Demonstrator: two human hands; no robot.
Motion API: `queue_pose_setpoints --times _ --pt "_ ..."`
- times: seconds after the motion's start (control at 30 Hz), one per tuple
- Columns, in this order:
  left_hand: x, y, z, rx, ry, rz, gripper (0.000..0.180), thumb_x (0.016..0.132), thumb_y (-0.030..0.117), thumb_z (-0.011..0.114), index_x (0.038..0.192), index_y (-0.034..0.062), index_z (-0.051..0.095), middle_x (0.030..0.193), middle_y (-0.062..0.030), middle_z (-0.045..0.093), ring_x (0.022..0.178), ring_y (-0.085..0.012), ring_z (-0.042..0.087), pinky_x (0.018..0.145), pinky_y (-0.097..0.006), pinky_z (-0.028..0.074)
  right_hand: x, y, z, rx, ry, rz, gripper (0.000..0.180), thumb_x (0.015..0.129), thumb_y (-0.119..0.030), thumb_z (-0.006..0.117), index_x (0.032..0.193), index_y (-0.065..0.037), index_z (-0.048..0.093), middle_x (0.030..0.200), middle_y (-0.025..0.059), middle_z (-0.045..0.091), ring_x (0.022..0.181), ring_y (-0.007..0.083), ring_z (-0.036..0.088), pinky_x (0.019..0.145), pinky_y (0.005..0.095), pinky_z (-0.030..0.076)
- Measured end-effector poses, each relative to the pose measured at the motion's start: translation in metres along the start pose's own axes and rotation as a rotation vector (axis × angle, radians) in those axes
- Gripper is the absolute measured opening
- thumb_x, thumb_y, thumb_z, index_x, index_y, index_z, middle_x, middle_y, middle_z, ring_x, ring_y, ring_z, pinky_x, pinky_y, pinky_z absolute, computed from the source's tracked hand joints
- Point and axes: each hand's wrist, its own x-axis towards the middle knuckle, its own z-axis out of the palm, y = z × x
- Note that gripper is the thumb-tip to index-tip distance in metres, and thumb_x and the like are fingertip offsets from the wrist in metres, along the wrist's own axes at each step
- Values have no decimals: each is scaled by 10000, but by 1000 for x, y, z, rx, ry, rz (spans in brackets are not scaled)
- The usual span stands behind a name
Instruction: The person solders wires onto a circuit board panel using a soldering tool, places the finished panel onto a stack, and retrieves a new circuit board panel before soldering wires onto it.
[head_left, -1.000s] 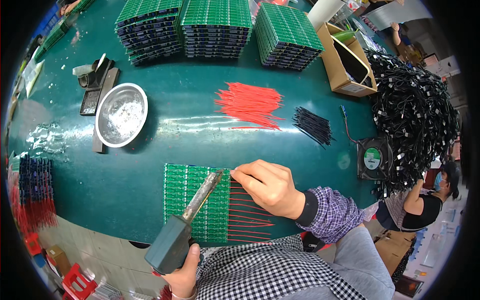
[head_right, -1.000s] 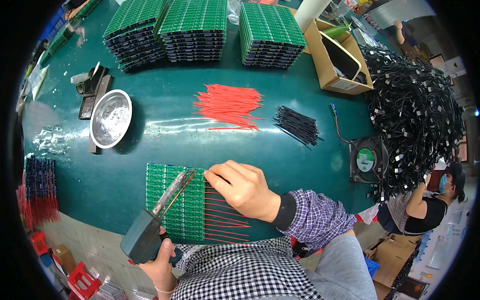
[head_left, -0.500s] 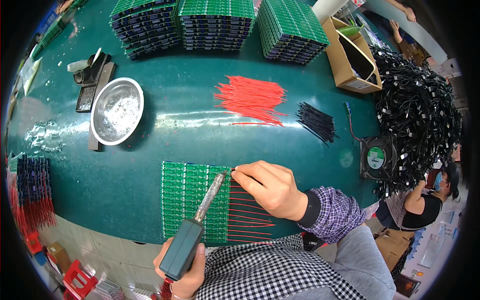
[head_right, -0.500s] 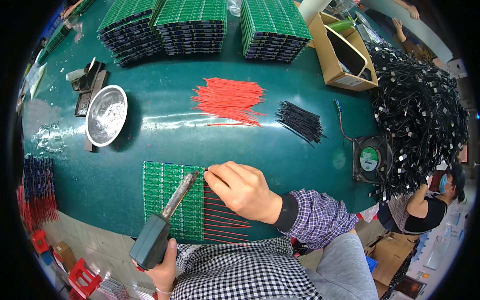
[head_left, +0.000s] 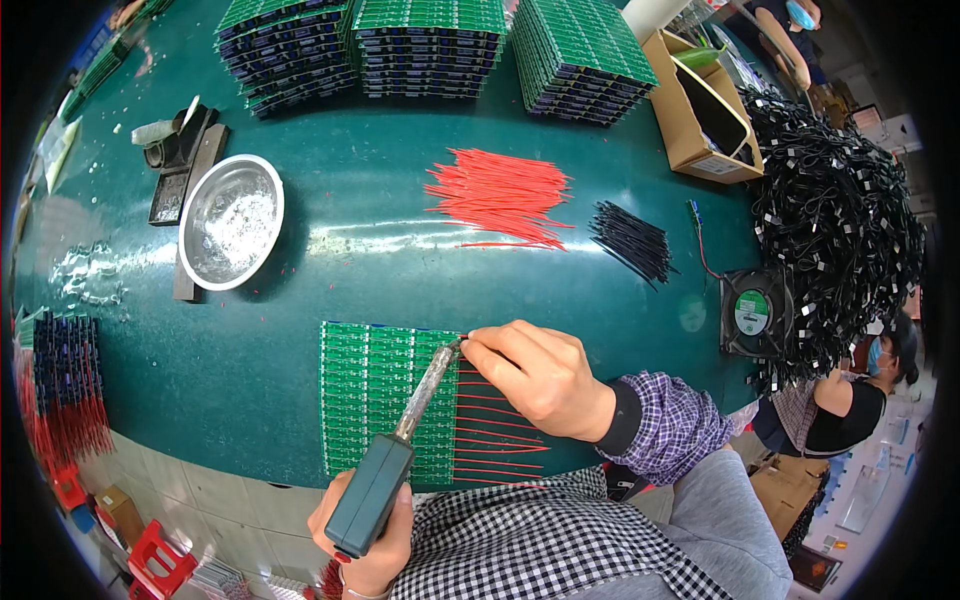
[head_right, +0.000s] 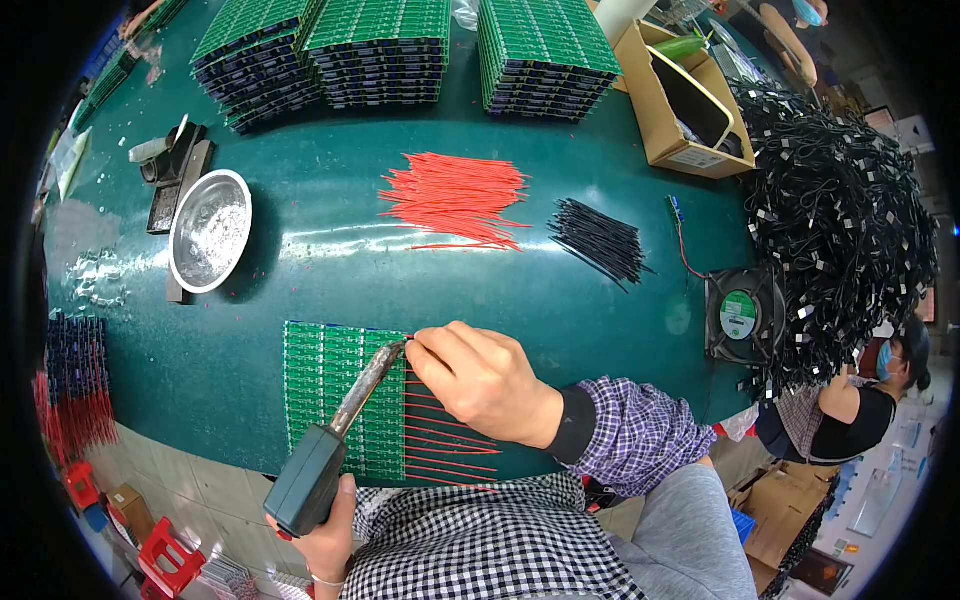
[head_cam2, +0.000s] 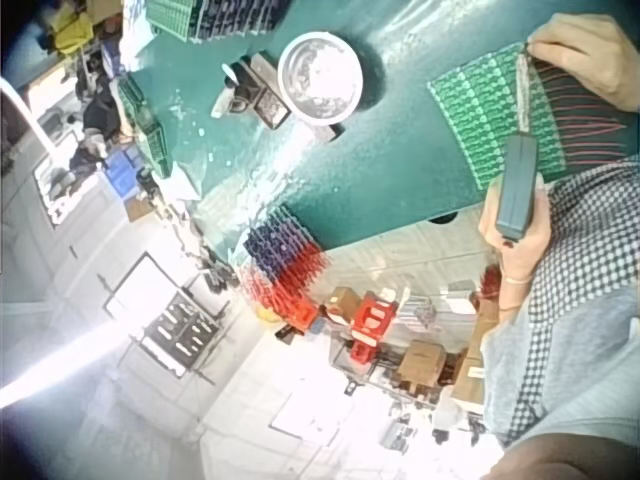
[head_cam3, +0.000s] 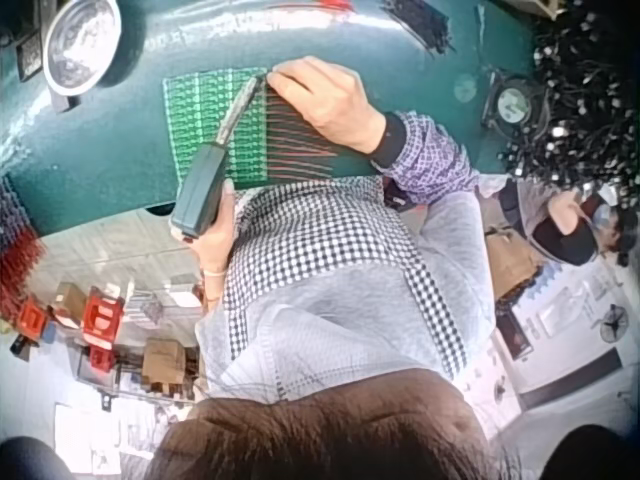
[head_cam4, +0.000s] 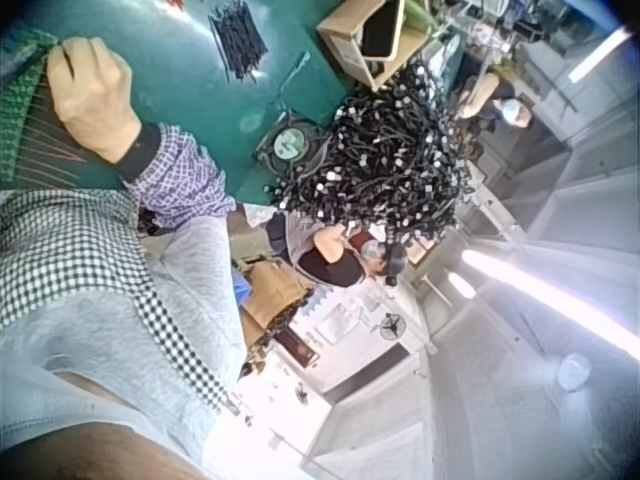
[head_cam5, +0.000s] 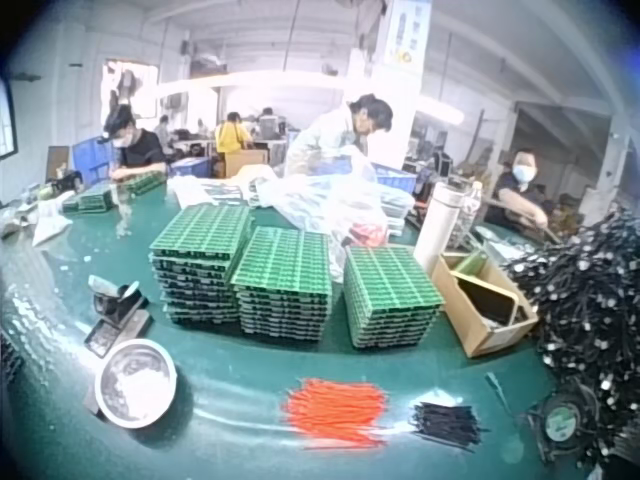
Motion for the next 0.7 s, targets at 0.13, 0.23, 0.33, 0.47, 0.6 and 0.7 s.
queue_pose_setpoints --times 0.13,0.23,0.33,0.47,0.6,0.7 --pt "0 1 -1 -34 13 46 398 770 132 890 1074 -18 683 983 -85 659 825 -181 608 737 -339 494 0 0 0 -5 -3 3 278 730 -48 686 993 39 682 933 97 665 757 198 659 637 288 568" --pt "-4 -7 -1 -104 21 59 333 803 85 856 1066 -28 685 955 -81 694 813 -160 629 731 -317 507 0 0 1 -5 0 1 276 729 -48 685 991 39 683 932 95 663 754 195 657 634 286 567" --pt "-5 -7 -3 -59 11 61 295 824 55 831 1066 -36 687 946 -76 708 813 -148 639 728 -295 513 0 0 1 -6 6 -1 274 729 -48 685 989 39 683 931 95 662 751 195 654 630 286 566" --pt "-7 -6 -4 -65 12 32 308 824 62 834 1078 -35 689 955 -75 707 826 -154 641 747 -295 513 -1 1 2 -8 11 -1 279 728 -48 684 993 38 681 928 96 660 749 196 653 626 285 565" --pt "-8 -3 -5 -109 18 -4 330 821 71 839 1096 -34 687 980 -79 704 849 -160 642 769 -301 515 0 -1 -1 -22 -9 1 282 731 -53 685 998 38 678 920 94 655 748 196 652 624 286 560" --pt "-17 -8 -1 -115 101 -67 350 815 77 845 1107 -33 686 999 -82 701 863 -165 643 780 -307 516 0 -1 -1 -8 0 32 278 727 -58 700 990 32 702 930 105 698 745 209 693 615 298 566"
